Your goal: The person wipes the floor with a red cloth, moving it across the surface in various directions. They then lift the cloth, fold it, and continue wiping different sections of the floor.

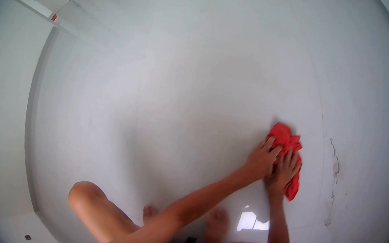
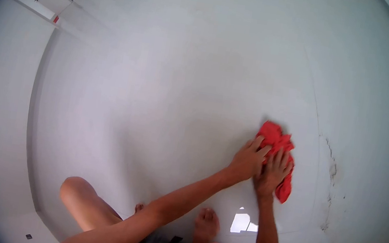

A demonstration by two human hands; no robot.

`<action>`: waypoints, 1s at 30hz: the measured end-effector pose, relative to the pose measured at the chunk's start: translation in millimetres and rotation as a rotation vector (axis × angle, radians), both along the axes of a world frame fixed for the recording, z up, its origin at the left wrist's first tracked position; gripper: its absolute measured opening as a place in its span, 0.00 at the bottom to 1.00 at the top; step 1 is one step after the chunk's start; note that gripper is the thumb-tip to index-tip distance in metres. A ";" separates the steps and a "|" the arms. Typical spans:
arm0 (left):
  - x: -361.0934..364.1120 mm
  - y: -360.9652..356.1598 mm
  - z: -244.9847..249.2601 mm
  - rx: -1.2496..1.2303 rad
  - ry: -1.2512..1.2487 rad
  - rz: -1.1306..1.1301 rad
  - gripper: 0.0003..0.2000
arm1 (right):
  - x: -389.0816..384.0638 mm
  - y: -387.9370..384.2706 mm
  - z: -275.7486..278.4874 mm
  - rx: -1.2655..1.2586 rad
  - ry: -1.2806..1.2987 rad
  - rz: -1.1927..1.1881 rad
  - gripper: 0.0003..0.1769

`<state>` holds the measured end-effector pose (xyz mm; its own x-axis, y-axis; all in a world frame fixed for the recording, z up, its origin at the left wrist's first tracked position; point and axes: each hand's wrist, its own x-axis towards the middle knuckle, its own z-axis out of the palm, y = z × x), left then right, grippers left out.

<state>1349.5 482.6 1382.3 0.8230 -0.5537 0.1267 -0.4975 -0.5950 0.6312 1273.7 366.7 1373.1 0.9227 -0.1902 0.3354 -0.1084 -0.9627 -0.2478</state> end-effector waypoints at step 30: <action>-7.9 258.5 -6.1 0.338 -0.127 0.571 0.20 | -20.7 79.5 3.7 -0.007 0.140 -0.021 0.33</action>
<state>1341.6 741.1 1376.2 0.9885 -0.0627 0.1378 -0.1046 -0.9410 0.3217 1253.0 446.2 1376.8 0.9565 -0.2076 0.2048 -0.1613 -0.9617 -0.2217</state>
